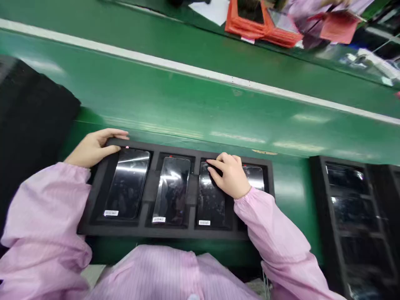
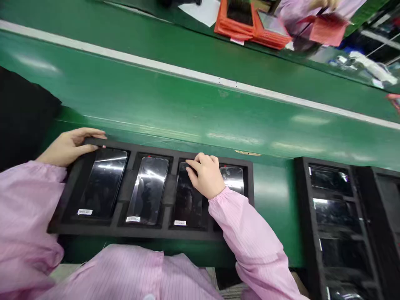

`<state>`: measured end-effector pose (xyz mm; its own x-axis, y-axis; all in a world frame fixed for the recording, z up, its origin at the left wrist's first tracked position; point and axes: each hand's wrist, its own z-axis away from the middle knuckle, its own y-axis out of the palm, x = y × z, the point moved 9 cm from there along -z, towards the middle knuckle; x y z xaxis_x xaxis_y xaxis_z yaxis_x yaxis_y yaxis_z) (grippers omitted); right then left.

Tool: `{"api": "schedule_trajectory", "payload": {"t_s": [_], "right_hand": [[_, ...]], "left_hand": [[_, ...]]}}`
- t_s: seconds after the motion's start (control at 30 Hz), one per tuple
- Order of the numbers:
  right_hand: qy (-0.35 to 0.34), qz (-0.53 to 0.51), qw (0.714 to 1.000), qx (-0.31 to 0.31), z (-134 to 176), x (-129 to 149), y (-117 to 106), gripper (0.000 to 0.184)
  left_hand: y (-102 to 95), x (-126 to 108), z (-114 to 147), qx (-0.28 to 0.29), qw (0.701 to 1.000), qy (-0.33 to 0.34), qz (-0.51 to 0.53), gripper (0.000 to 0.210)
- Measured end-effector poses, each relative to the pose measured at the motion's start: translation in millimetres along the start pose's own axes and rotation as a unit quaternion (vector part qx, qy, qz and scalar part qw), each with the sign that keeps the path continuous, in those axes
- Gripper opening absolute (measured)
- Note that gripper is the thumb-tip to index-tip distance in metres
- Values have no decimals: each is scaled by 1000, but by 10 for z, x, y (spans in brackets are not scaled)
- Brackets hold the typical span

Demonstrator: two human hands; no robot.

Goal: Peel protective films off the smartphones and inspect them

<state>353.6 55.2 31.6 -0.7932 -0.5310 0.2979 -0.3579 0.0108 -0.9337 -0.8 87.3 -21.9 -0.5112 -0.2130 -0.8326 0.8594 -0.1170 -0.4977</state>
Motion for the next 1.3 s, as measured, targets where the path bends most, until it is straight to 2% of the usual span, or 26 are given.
{"api": "schedule_trajectory", "payload": {"t_s": [0.23, 0.43, 0.6, 0.73, 0.97, 1.2, 1.3], "right_hand": [[25, -39, 999, 29, -39, -46, 14, 17], [50, 51, 997, 20, -4, -7, -48, 17], [28, -28, 999, 33, 0, -51, -13, 20], [28, -46, 998, 36, -17, -80, -11, 18], [40, 48, 997, 38, 1, 63, 55, 32], [43, -59, 997, 37, -54, -69, 47, 14], [25, -94, 994, 48, -67, -75, 2, 6]], "left_hand": [[-43, -9, -9, -7, 1000, 16, -11, 50], [-30, -44, 12, -10, 999, 23, -24, 49], [-24, -80, 27, -11, 999, 25, -31, 49], [-34, -112, 30, -14, 999, 35, -29, 49], [-36, -95, 27, -18, 999, 35, -33, 47], [-32, -87, 15, -19, 998, 51, -21, 49], [-41, -83, 6, -20, 998, 50, -17, 50]]}}
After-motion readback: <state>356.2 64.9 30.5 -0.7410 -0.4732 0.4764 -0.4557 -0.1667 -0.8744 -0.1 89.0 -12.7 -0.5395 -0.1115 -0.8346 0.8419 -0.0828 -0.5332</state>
